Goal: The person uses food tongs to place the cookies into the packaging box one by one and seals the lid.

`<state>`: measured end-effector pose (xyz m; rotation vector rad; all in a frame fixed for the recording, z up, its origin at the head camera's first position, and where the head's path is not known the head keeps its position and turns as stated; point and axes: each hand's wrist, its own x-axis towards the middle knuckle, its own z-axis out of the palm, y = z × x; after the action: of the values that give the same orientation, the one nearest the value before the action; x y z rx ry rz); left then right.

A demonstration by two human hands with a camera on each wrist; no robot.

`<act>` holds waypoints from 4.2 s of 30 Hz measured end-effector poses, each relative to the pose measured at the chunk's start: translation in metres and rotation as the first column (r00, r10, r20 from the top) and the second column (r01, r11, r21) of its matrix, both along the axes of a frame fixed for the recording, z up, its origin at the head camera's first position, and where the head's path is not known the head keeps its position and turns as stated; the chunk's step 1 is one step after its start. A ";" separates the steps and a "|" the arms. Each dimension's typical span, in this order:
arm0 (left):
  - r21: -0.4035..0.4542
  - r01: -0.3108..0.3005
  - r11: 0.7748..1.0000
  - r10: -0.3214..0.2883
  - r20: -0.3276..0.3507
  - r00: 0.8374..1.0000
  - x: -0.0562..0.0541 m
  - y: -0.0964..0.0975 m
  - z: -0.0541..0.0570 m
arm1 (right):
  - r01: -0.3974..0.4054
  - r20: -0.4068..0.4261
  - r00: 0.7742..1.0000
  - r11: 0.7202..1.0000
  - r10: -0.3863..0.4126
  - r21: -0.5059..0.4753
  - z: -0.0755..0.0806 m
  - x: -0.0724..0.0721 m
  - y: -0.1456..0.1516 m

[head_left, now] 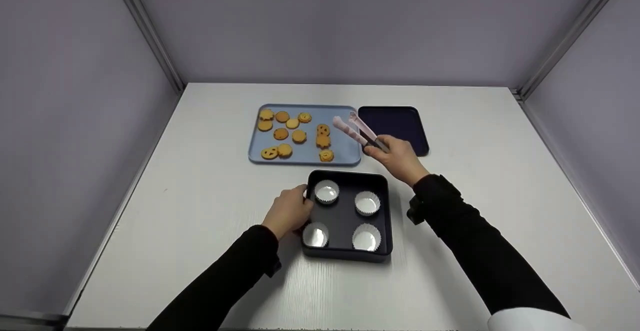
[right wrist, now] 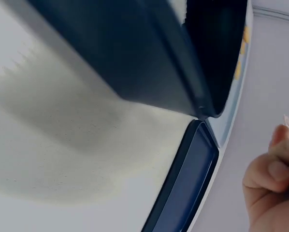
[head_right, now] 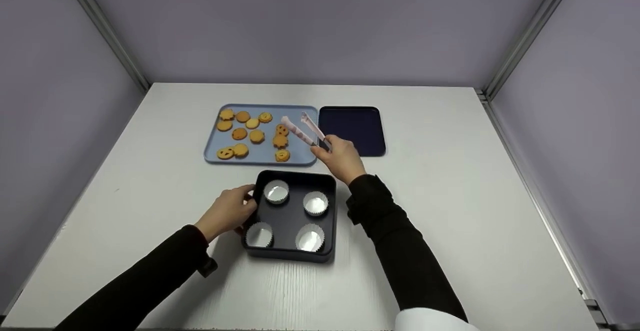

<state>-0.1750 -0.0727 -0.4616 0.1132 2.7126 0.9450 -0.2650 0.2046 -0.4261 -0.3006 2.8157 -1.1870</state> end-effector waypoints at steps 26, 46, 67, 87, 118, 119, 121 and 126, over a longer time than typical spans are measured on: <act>0.034 -0.018 0.999 0.018 0.001 1.000 -0.003 -0.015 -0.001 | -0.149 0.061 0.989 0.935 0.137 0.321 -0.010 -0.017 -0.043; 0.078 -0.012 0.997 0.012 0.004 1.000 -0.005 -0.017 0.001 | -0.096 0.121 0.992 0.882 0.044 0.461 -0.011 -0.034 -0.070; 0.111 0.008 0.994 -0.011 0.029 1.000 -0.006 -0.017 0.000 | -0.141 0.020 0.989 0.880 0.148 0.454 0.002 -0.039 -0.059; 0.113 0.017 0.994 -0.021 0.041 0.999 -0.009 -0.021 0.002 | -0.295 -0.177 0.922 0.921 0.344 0.254 0.037 -0.021 0.022; 0.136 0.019 0.991 -0.024 0.035 0.999 -0.008 -0.021 0.001 | -0.653 0.200 0.740 0.614 0.643 0.443 0.064 0.019 0.052; 0.136 0.020 0.991 -0.025 0.035 0.999 -0.008 -0.021 0.001 | -0.653 0.193 0.737 0.610 0.648 0.449 0.062 0.019 0.052; 0.137 0.020 0.990 -0.026 0.037 0.999 -0.008 -0.021 0.001 | -0.651 0.185 0.734 0.602 0.653 0.462 0.060 0.019 0.051; 0.138 0.019 0.990 -0.025 0.041 0.999 -0.008 -0.020 0.002 | -0.647 0.181 0.727 0.573 0.662 0.503 0.056 0.019 0.048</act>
<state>-0.1831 -0.0929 -0.4595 0.1472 2.6009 1.1149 -0.2461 0.2530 -0.3705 -1.1824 2.4867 -0.2070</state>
